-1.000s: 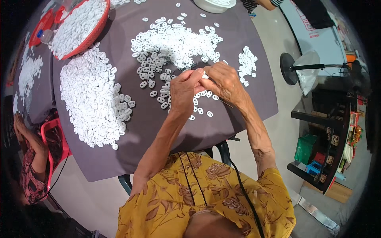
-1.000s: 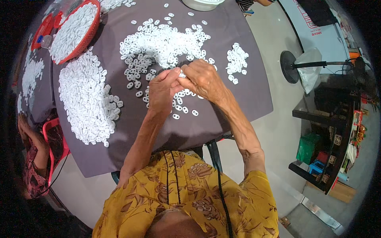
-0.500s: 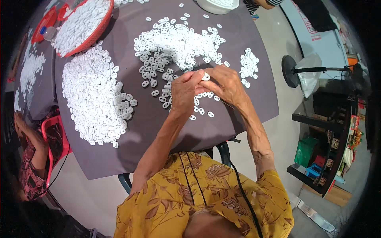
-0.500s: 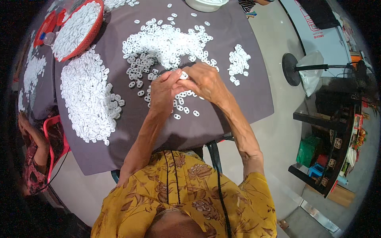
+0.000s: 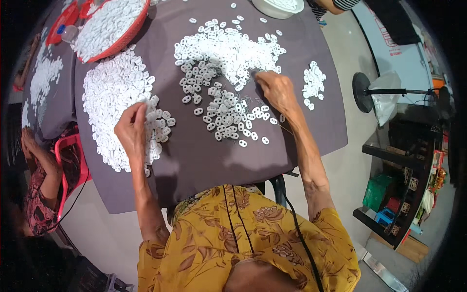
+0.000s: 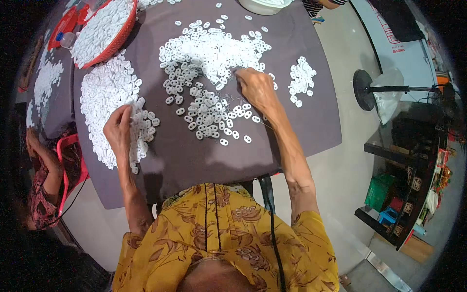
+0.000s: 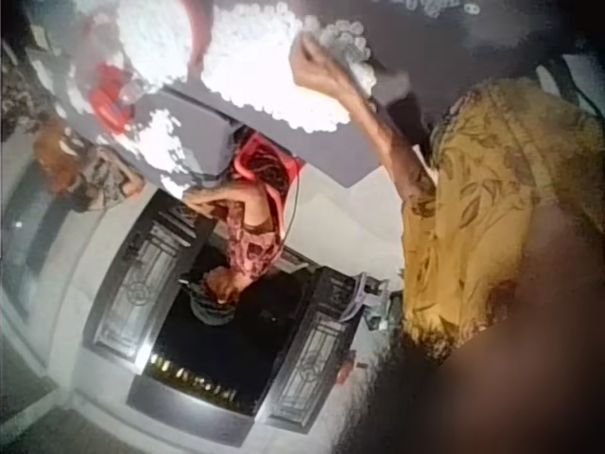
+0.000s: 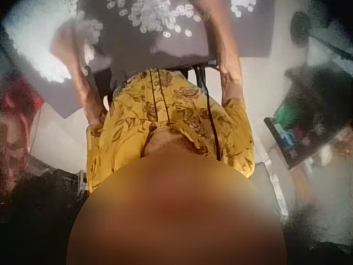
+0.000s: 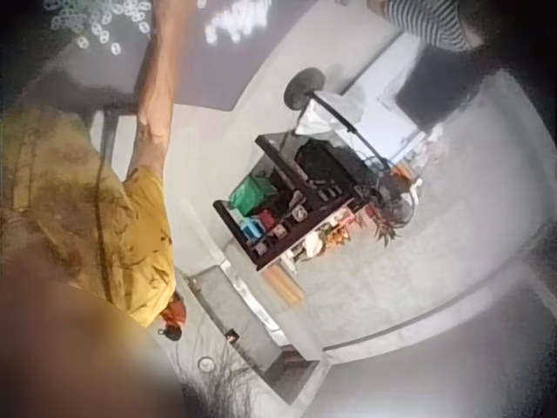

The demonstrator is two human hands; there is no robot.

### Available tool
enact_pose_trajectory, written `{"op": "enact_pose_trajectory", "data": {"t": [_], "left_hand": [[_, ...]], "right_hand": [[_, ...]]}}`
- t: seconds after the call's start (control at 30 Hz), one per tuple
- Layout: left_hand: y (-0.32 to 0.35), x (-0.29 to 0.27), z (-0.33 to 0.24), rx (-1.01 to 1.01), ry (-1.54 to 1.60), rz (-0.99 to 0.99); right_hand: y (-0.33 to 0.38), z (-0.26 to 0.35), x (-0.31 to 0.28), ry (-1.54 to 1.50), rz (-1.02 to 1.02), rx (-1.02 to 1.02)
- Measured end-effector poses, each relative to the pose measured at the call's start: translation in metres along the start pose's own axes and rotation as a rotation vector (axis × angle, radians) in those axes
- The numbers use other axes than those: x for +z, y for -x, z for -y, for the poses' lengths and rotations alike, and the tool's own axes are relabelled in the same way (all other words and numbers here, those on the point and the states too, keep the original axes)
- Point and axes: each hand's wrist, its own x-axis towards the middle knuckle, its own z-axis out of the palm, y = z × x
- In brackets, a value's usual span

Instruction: The person sorts through small white plastic buttons or components on a table by hand.

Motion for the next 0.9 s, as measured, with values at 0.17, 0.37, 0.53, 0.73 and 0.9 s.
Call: {"op": "enact_pose_trajectory", "data": {"t": [0.17,0.37,0.53,0.73,0.9], "left_hand": [[0.001,-0.021,0.006,0.167,-0.291,-0.116],[0.013,0.033,-0.017,0.293,-0.035,0.040],[0.021,0.090,-0.035,0.449,-0.043,0.230],[0.036,0.129,-0.052,0.185,0.325,0.518],[0.051,0.135,-0.061,-0.248,0.673,0.870]], "right_hand": [[-0.012,-0.009,0.016,0.085,0.019,-0.117],[-0.013,-0.015,0.012,0.145,0.069,-0.217],[-0.016,-0.013,0.012,0.108,0.118,-0.270],[0.005,0.018,-0.013,-0.073,0.090,-0.250],[0.030,0.035,-0.033,-0.165,0.129,-0.300]]}}
